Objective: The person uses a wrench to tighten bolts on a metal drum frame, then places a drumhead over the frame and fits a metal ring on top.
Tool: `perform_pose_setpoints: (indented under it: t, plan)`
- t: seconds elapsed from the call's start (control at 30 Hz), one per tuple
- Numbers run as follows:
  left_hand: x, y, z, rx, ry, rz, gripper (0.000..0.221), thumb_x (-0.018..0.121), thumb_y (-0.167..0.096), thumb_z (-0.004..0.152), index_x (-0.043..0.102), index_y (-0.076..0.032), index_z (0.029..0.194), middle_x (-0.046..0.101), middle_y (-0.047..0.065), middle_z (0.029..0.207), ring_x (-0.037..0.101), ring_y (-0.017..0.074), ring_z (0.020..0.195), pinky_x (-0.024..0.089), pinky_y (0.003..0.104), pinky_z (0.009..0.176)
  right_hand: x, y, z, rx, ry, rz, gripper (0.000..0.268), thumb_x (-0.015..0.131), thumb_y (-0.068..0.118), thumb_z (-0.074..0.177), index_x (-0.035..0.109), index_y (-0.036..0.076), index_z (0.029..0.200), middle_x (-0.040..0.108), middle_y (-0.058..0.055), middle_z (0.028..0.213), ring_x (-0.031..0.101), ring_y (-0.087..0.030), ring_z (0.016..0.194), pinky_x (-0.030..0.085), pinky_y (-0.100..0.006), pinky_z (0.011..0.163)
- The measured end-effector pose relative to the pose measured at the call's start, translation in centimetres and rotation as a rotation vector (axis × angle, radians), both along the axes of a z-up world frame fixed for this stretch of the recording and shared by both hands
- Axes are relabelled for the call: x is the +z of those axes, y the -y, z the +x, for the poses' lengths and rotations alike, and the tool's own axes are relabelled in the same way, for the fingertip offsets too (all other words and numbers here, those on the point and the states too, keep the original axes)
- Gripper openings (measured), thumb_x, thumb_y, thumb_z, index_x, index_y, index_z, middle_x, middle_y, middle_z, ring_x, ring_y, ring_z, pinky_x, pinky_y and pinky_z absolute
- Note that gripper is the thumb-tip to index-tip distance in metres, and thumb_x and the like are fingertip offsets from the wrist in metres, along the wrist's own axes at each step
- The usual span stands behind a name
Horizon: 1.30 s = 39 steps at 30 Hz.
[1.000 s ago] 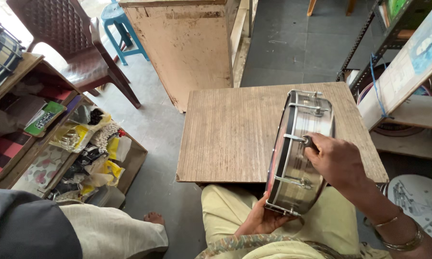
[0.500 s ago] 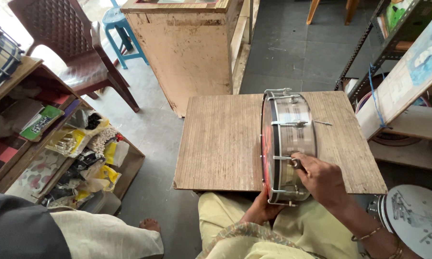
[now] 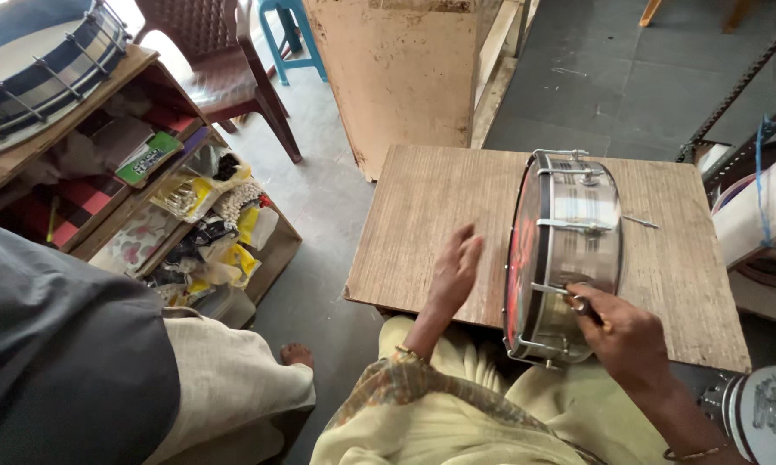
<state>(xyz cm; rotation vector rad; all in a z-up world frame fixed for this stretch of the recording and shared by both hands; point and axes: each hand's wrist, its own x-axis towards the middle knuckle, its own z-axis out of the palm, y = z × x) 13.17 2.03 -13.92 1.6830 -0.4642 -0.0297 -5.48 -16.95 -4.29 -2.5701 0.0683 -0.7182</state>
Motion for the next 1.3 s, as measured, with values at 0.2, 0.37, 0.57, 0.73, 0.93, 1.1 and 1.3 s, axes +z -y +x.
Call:
perform_pose_setpoints:
  t: [0.2,0.37,0.57,0.73,0.93,1.1,1.3]
  plan:
    - [12.3,4.8,-4.6,-0.123,0.282,0.026,0.056,0.058,-0.032,0.105,0.046,-0.003,0.151,0.034,0.031,0.164,0.036,0.0457,0.152,0.035,0.055,0.121,-0.4,-1.2,-0.2,-0.046,-0.059,0.059,0.033,0.075,0.018,0.086,0.075,0.014,0.118,0.075,-0.013,0.091,0.074,-0.028,0.072,0.058,-0.038,0.063]
    - [12.5,7.9,-6.6,-0.054,0.485,0.271,0.057,0.065,-0.031,0.1,0.049,-0.006,0.149,0.03,0.032,0.161,0.03,0.0553,0.148,0.03,0.058,0.119,-1.6,-0.6,-0.2,-0.065,-0.136,-0.006,0.028,0.077,0.019,0.088,0.072,0.012,0.114,0.072,-0.015,0.089,0.071,-0.034,0.077,0.057,-0.042,0.068]
    - [11.2,6.8,-6.0,-0.107,0.471,0.26,0.043,0.055,-0.02,0.104,0.054,-0.012,0.146,0.038,0.021,0.167,0.049,0.0484,0.14,0.045,0.053,0.113,-1.1,-0.8,-0.1,0.03,-0.051,0.085,0.042,0.075,0.019,0.082,0.071,0.011,0.124,0.073,-0.017,0.098,0.072,-0.035,0.079,0.057,-0.042,0.067]
    - [11.6,6.0,-6.2,-0.074,0.524,0.191,0.039,0.053,-0.016,0.106,0.056,-0.012,0.145,0.043,0.016,0.163,0.057,0.042,0.137,0.052,0.048,0.105,-0.7,-0.9,-0.8,-0.039,-0.138,0.157,0.033,0.071,0.032,0.09,0.074,0.013,0.117,0.076,-0.014,0.095,0.073,-0.027,0.071,0.057,-0.039,0.064]
    - [11.9,5.8,-6.2,-0.126,0.368,0.205,0.029,0.054,-0.016,0.106,0.06,-0.012,0.134,0.043,0.015,0.164,0.067,0.0352,0.119,0.055,0.046,0.099,2.3,0.6,-2.9,-0.007,0.061,0.138,0.024,0.058,0.033,0.106,0.07,0.012,0.107,0.069,-0.008,0.088,0.064,-0.015,0.069,0.051,-0.033,0.061]
    - [11.9,5.9,-6.3,-0.072,0.453,0.141,0.029,0.055,-0.014,0.105,0.059,-0.012,0.133,0.043,0.013,0.161,0.061,0.0394,0.132,0.058,0.044,0.096,5.9,1.8,-4.1,-0.18,0.134,0.284,0.023,0.053,0.021,0.12,0.067,0.005,0.112,0.064,-0.006,0.076,0.054,-0.009,0.059,0.042,-0.024,0.055]
    - [12.2,4.9,-6.8,-0.064,0.462,0.205,0.026,0.056,-0.014,0.107,0.059,-0.014,0.133,0.041,0.014,0.163,0.06,0.0383,0.134,0.057,0.044,0.097,8.0,1.8,-3.3,-0.042,0.192,0.989,0.026,0.058,0.025,0.114,0.048,0.007,0.13,0.061,-0.005,0.081,0.049,-0.008,0.057,0.039,-0.021,0.05]
